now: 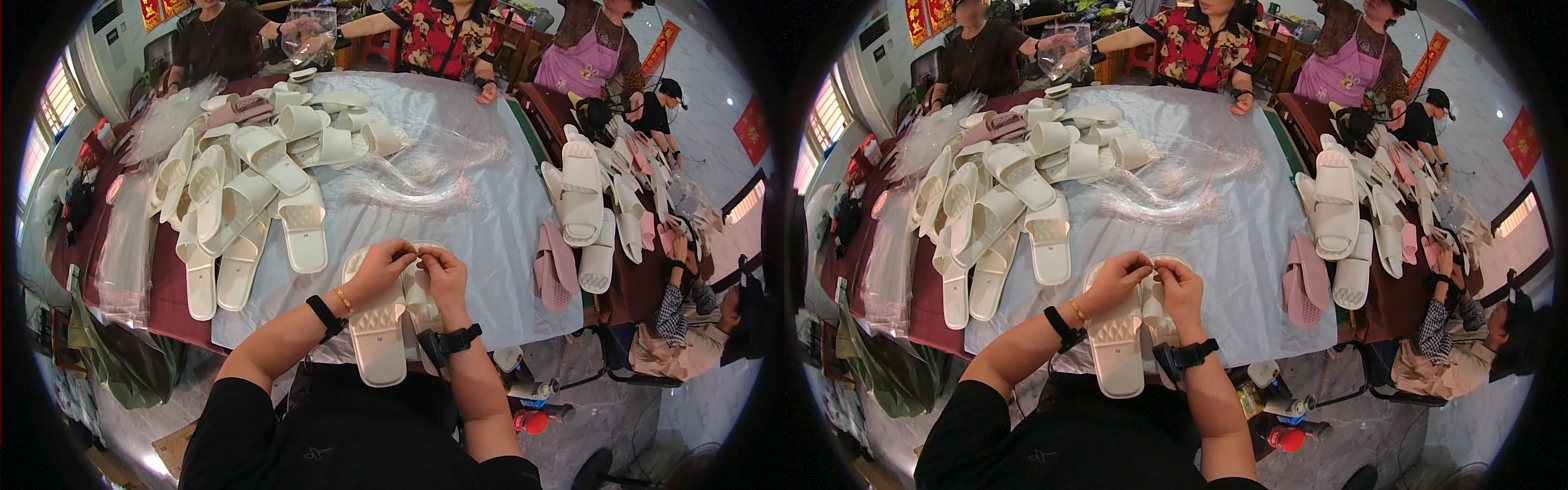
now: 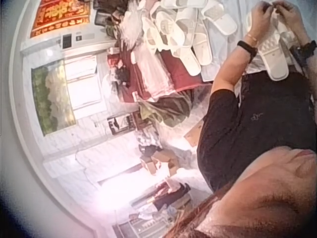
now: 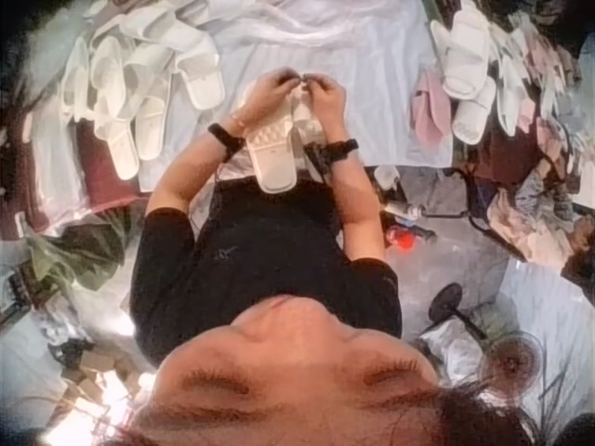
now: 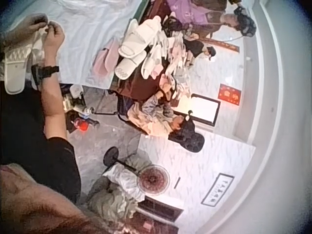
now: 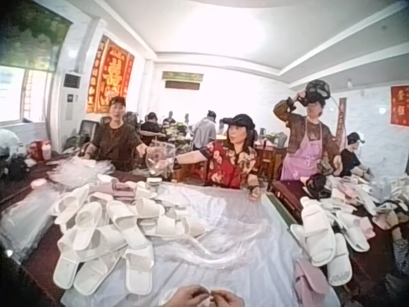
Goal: The recorder is inspecting and tidying up loose threads on white and pink slippers in a shoe manufacturing facility.
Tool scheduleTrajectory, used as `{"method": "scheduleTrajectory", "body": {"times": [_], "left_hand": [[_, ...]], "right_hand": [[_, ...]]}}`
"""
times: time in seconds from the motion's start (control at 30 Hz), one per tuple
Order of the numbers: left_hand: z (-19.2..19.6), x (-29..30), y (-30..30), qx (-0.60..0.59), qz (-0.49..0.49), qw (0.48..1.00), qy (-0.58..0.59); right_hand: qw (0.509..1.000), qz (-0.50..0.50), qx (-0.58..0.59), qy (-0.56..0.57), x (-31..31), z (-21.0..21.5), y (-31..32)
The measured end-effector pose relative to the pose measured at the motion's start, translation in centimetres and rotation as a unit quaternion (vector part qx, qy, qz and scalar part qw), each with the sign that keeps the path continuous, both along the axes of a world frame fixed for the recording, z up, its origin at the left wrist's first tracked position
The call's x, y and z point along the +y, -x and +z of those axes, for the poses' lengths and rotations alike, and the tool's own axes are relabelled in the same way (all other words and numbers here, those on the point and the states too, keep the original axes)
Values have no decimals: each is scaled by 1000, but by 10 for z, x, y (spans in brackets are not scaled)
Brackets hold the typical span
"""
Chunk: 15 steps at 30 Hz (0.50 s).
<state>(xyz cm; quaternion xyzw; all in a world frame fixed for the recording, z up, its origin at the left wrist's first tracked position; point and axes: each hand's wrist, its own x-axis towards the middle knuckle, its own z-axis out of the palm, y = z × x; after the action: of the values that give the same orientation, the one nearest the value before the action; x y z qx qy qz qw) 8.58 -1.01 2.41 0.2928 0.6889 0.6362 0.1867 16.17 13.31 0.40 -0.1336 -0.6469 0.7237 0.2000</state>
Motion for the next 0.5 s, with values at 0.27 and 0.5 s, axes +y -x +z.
{"method": "scheduleTrajectory", "body": {"times": [0.27,0.5], "left_hand": [[-3,0,2,46,5,998,39],[-8,-1,4,103,14,994,21]], "right_hand": [[999,14,-8,-43,-1,2,0],[999,-13,32,-30,-2,-1,2]]}}
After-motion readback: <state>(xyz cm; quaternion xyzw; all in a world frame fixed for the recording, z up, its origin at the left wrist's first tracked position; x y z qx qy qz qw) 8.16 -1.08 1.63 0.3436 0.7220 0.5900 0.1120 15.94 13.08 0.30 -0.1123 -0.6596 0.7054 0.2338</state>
